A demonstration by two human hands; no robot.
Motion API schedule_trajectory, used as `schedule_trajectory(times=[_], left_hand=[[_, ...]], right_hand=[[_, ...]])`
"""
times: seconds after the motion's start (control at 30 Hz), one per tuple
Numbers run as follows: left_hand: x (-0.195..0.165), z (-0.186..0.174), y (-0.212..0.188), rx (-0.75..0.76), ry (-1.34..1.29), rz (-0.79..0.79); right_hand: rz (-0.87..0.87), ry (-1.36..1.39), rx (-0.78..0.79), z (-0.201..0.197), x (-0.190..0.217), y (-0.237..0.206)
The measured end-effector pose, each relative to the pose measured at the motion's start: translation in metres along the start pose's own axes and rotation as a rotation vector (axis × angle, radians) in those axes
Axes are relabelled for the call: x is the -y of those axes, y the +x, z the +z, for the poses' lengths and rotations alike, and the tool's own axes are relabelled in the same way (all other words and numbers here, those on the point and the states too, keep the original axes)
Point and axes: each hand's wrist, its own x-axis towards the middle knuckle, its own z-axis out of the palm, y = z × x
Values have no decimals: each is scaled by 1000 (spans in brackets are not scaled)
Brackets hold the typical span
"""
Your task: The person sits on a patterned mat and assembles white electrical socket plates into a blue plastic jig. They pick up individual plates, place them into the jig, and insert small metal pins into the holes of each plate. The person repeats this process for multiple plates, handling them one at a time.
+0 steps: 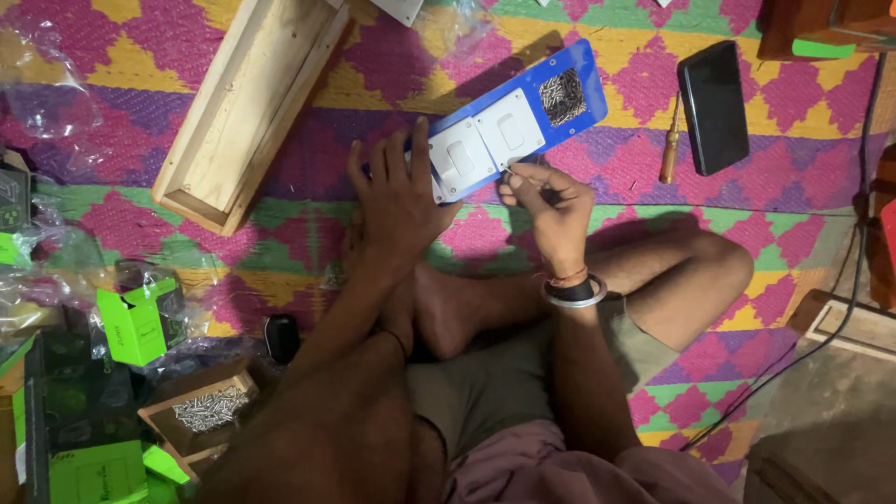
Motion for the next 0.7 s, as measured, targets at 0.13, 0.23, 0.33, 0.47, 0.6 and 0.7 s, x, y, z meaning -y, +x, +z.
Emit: schedule_trajectory(times=[0.13, 0.23, 0.33, 0.47, 0.6, 0.7], left_hand=[[-1, -1, 0, -9, 9, 11], [-2, -1, 0, -3, 9, 16], [-2, -2, -1, -12, -2, 29], [-2, -2, 0, -6, -9, 25], [-1, 1, 0, -58, -54, 10], [0, 2, -2, -12, -65, -16]], right_hand=[[26, -217, -84, 3, 0, -1], [-180, -467, -91, 4, 2, -2], [-208, -540, -120, 9, 5, 0], [-318, -621, -171, 19, 7, 3], [-374, -536, -219, 31, 4, 3], [-121, 27, -341, 41, -3, 1]])
